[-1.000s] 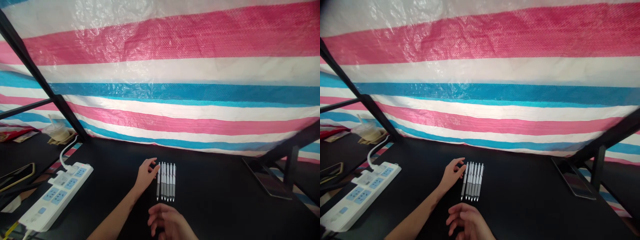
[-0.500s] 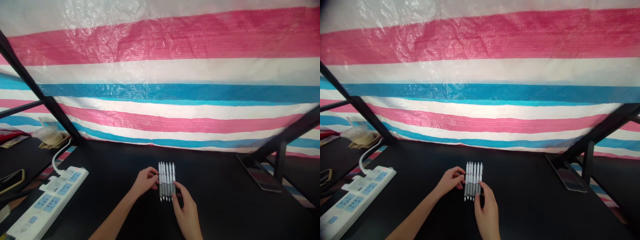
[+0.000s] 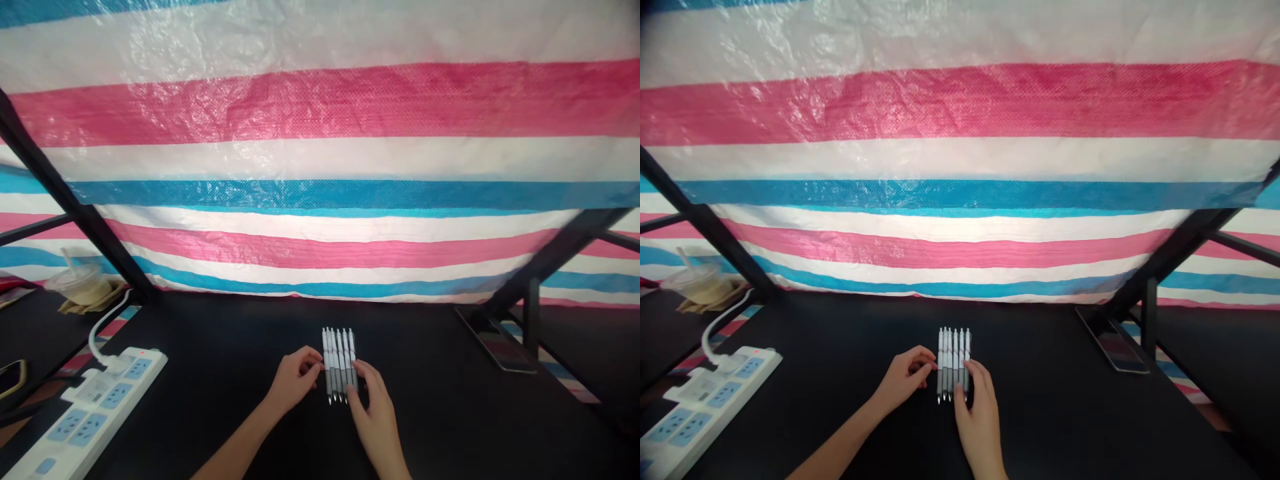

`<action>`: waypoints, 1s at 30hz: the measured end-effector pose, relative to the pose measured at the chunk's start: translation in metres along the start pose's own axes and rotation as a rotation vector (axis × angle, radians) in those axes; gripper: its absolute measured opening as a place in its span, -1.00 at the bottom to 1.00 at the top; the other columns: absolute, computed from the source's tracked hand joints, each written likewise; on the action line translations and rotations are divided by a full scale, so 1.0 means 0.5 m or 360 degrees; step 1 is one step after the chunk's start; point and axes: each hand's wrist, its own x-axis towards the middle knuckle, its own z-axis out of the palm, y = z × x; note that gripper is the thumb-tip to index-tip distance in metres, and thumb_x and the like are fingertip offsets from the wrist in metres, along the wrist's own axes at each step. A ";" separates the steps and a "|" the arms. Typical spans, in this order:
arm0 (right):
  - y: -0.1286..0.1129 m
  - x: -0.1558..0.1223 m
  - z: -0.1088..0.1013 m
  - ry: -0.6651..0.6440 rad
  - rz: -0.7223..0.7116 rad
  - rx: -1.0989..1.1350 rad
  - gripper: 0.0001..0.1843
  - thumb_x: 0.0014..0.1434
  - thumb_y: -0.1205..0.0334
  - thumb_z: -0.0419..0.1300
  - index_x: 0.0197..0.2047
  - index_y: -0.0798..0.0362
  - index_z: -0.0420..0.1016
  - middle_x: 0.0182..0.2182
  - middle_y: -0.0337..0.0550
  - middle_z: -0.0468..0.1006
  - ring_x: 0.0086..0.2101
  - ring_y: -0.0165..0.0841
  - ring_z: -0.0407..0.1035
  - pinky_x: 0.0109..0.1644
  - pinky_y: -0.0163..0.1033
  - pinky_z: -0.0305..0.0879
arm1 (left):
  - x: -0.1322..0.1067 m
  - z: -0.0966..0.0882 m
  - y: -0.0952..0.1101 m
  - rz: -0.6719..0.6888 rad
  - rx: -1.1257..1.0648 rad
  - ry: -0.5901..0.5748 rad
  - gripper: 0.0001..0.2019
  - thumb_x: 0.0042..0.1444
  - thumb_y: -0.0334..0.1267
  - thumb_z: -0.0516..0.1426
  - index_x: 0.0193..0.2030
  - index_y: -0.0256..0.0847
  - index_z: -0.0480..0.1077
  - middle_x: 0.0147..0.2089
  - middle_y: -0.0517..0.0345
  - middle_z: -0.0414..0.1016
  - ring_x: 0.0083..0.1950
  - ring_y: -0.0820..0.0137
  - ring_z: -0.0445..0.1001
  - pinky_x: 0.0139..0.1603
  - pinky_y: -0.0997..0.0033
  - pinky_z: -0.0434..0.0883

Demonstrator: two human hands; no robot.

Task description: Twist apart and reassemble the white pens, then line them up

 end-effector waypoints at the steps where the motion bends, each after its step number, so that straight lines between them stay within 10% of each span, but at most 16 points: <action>1: 0.005 0.003 -0.004 0.0008 0.0018 0.0029 -0.64 0.11 0.14 0.23 0.00 -0.04 0.50 0.05 0.00 0.47 0.06 -0.04 0.32 0.18 0.08 0.22 | 0.000 0.000 -0.002 0.0015 0.0001 0.0001 -0.91 0.03 -0.32 0.21 -0.29 -0.19 0.53 -0.33 0.09 0.63 -0.57 0.43 0.49 -0.55 0.48 0.40; 17: 0.026 0.030 -0.041 -0.0013 0.0185 0.0269 -0.64 0.07 -0.01 0.28 -0.16 0.06 0.58 -0.27 -0.04 0.64 -0.15 -0.10 0.51 -0.03 -0.02 0.41 | 0.018 -0.010 -0.004 -0.0074 -0.0204 0.0142 -0.89 -0.09 -0.35 0.23 -0.36 -0.24 0.47 -0.49 0.19 0.54 -0.60 0.47 0.46 -0.58 0.54 0.39; 30: 0.032 0.028 -0.039 -0.0155 0.0099 0.0012 -0.67 0.31 0.13 0.19 0.09 0.07 0.41 0.04 -0.06 0.48 -0.08 -0.22 0.45 -0.04 -0.01 0.45 | -0.063 -0.023 -0.008 -0.0216 -0.0312 0.0275 -0.79 0.22 -0.21 0.20 -0.07 -0.28 0.45 -0.15 0.07 0.55 -0.26 0.35 0.54 -0.22 0.26 0.53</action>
